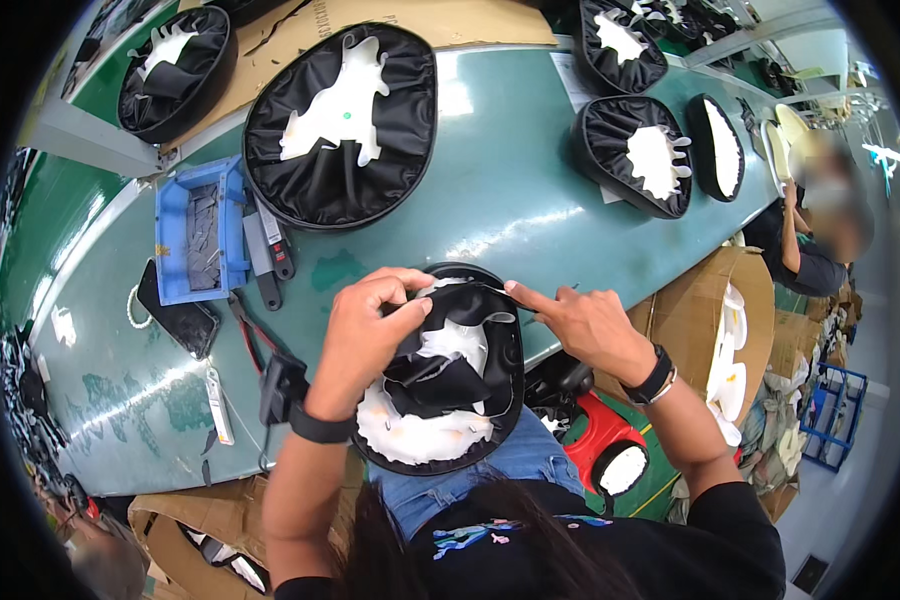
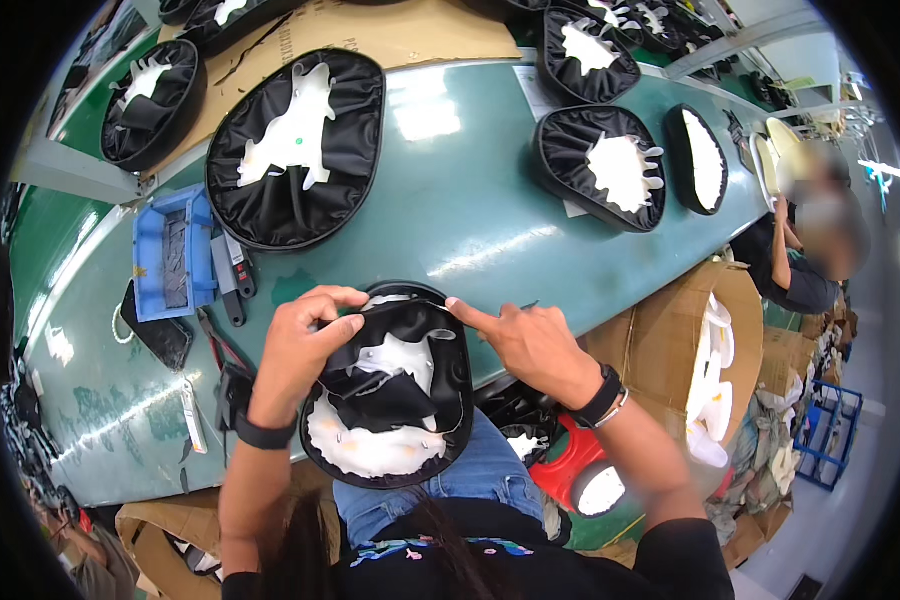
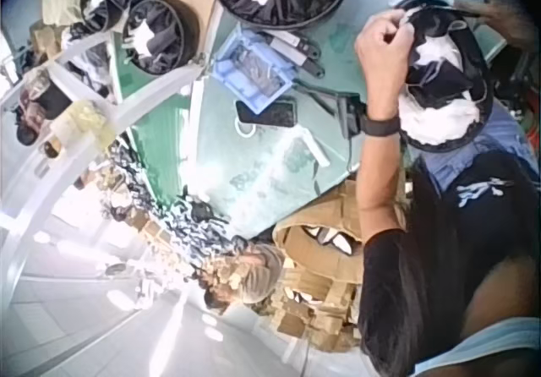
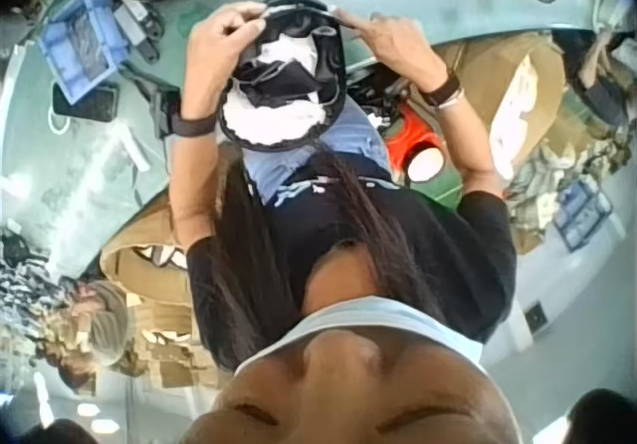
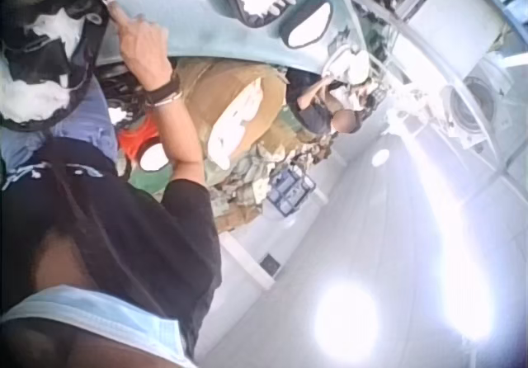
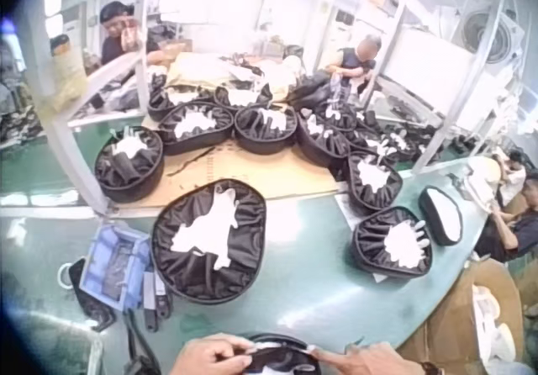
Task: The recorder is shown assembling bicycle seats by stretching and trimming the black cover over the padded seat base at a factory workbench.
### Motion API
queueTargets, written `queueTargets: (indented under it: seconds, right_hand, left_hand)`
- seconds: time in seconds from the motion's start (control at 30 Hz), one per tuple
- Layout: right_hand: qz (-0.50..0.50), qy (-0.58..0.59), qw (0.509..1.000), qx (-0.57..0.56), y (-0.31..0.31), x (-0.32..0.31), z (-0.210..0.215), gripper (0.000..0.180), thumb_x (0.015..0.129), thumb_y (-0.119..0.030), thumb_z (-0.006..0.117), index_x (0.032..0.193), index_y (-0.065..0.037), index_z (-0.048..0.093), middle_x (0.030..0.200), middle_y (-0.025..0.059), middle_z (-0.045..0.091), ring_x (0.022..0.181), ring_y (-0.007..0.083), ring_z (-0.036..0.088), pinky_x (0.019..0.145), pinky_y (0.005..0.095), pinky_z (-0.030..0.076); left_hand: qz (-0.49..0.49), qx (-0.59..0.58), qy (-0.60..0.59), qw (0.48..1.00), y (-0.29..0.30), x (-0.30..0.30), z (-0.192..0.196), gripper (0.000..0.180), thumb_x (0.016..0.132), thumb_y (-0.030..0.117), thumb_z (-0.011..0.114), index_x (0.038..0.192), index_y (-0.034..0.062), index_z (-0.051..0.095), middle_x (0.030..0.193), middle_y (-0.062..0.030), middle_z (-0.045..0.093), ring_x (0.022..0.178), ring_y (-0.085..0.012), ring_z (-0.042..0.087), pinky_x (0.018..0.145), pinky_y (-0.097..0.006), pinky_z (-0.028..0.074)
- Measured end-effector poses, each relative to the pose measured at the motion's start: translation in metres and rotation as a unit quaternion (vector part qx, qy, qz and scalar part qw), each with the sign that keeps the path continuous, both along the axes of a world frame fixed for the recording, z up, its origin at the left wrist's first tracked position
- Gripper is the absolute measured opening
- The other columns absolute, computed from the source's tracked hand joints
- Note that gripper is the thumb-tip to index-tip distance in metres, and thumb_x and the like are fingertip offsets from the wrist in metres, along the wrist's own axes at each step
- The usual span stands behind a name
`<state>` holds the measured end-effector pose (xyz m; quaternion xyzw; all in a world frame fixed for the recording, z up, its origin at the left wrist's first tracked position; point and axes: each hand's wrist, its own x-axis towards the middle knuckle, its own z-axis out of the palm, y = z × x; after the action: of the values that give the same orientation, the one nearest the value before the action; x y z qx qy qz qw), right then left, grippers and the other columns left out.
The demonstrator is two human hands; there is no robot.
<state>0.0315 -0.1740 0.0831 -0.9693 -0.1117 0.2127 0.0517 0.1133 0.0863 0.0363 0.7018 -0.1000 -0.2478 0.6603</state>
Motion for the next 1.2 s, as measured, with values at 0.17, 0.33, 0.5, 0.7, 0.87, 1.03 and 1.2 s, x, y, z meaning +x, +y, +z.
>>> queueTargets:
  seconds: [0.17,0.33,0.5,0.7,0.87,1.03,1.2]
  right_hand:
    - [0.055,0.01,0.998,-0.013,0.018,0.017,0.0,0.05,0.092,-0.017,0.051,0.139,-0.031,0.042,0.066,0.0107,0.056,0.051,0.03,0.058,0.045,0.0393,0.043]
    - [0.051,0.047,0.996,0.051,0.01,0.032,0.009,0.054,0.088,-0.018,0.06,0.138,-0.028,0.044,0.066,0.0071,0.055,0.048,0.0273,0.055,0.043,0.0364,0.041]
    - [0.136,0.039,0.989,0.041,0.024,0.055,-0.003,0.055,0.088,-0.022,0.06,0.14,-0.027,0.042,0.064,0.0076,0.054,0.048,0.0266,0.054,0.043,0.0385,0.041]
    - [0.05,0.046,0.998,0.003,0.029,0.016,-0.006,0.06,0.09,-0.016,0.053,0.145,-0.023,0.032,0.059,0.012,0.052,0.046,0.0295,0.054,0.042,0.0408,0.042]
    - [-0.063,0.046,0.997,0.006,0.056,-0.031,0.003,0.061,0.091,-0.018,0.055,0.146,-0.018,0.029,0.06,0.0143,0.054,0.045,0.0316,0.054,0.041,0.0446,0.042]
    - [-0.154,0.056,0.986,0.008,0.073,-0.083,0.004,0.06,0.091,-0.018,0.056,0.145,-0.015,0.032,0.061,0.0156,0.054,0.046,0.0341,0.054,0.042,0.0444,0.042]
    - [-0.186,0.183,0.963,0.063,0.082,-0.119,-0.003,0.061,0.086,-0.016,0.064,0.141,-0.014,0.037,0.088,0.0183,0.066,0.067,0.0363,0.063,0.057,0.0441,0.05]
  left_hand:
    - [0.012,0.267,-0.263,0.927,-0.025,-0.018,-0.01,0.014,0.073,0.009,0.069,0.083,0.0055,0.062,0.072,-0.008,0.06,0.069,-0.0249,0.058,0.061,-0.033,0.048]
    - [-0.061,0.368,-0.334,0.866,-0.026,-0.013,-0.023,0.015,0.07,0.02,0.072,0.073,0.0072,0.066,0.071,-0.0074,0.06,0.074,-0.0257,0.056,0.061,-0.039,0.046]
    - [-0.049,0.247,-0.292,0.923,-0.026,-0.006,-0.026,0.015,0.065,0.015,0.072,0.061,0.0047,0.063,0.066,-0.0084,0.058,0.069,-0.026,0.054,0.06,-0.039,0.044]
    - [0.003,0.002,-0.012,1.0,0.002,0.013,-0.022,0.025,0.069,0.009,0.064,0.053,0.0013,0.047,0.05,-0.0077,0.044,0.052,-0.0224,0.043,0.052,-0.036,0.034]
    - [-0.012,-0.249,-0.057,0.967,0.019,0.022,-0.006,0.032,0.064,0.002,0.068,0.049,0.0044,0.04,0.049,-0.0011,0.034,0.05,-0.0149,0.032,0.051,-0.032,0.022]
    - [0.008,-0.589,-0.129,0.798,0.041,0.017,0.004,0.031,0.064,0.008,0.071,0.046,0.0067,0.045,0.047,0.0001,0.038,0.046,-0.0169,0.032,0.047,-0.031,0.024]
    - [0.101,-0.799,-0.089,0.587,0.094,-0.02,0.031,0.033,0.074,0.018,0.072,0.051,0.0067,0.052,0.056,0.0022,0.052,0.047,-0.01,0.038,0.048,-0.024,0.033]
